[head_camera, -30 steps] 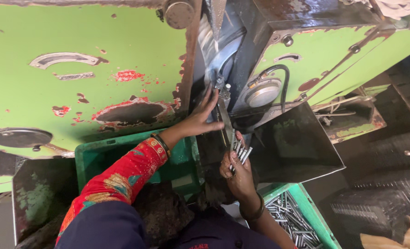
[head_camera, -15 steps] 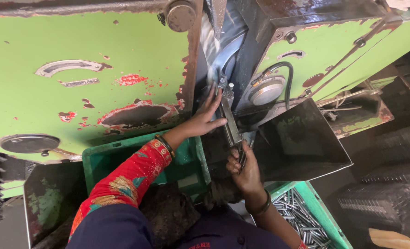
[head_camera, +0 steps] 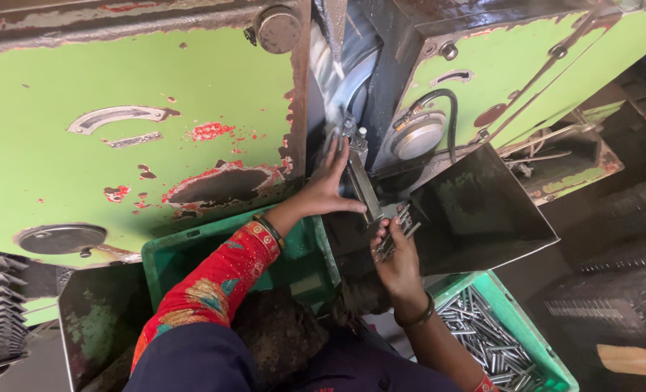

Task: The person repeatedly picks up small metal rods from a green crate and presses them against a rotating grinding wheel to smooth or sharpen their edges. Finished rods are placed back into the crate. The process is continuous and repetitive throughout the clip.

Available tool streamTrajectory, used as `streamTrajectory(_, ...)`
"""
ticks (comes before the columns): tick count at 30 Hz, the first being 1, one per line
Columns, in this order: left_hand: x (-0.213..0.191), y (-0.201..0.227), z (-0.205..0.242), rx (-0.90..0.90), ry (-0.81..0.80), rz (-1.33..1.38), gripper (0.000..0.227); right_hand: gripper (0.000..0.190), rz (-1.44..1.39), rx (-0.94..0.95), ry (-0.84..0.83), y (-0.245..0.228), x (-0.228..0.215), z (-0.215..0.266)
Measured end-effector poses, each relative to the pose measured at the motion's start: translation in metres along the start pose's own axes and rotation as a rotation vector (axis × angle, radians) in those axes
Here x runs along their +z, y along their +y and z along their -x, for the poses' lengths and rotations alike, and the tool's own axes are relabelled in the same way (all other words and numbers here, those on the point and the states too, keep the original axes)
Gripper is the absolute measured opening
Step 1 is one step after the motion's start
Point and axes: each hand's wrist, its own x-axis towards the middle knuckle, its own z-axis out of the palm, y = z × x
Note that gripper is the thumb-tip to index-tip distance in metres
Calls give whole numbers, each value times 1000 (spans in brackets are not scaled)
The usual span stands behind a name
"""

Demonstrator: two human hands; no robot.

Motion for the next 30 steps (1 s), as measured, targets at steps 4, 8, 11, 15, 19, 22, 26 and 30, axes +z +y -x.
streamTrajectory(4,2,-5,4,-11,15,26,126,20,-45,-30,-12,0,-3,3)
streamTrajectory(8,2,-8,3,-102,-34,62,114,22,-97,16,78,-1,-4,0)
streamTrajectory(11,2,-10,5,-37,-8,67,104,28,-65,21,5,-1,-2,3)
streamTrajectory(15,6,-15,3,2,32,34,98,40,-57,67,-217,-7,10,19)
streamTrajectory(19,10,-18,5,-54,43,46,94,52,121,23,-441,-11,27,37)
streamTrajectory(22,10,-20,3,-25,31,11,104,62,263,58,-447,-10,30,42)
streamTrajectory(26,10,-14,1,18,-1,-19,141,47,159,172,-276,-11,24,33)
streamTrajectory(30,8,-9,-2,48,-7,-97,153,33,121,184,-216,-8,11,21)
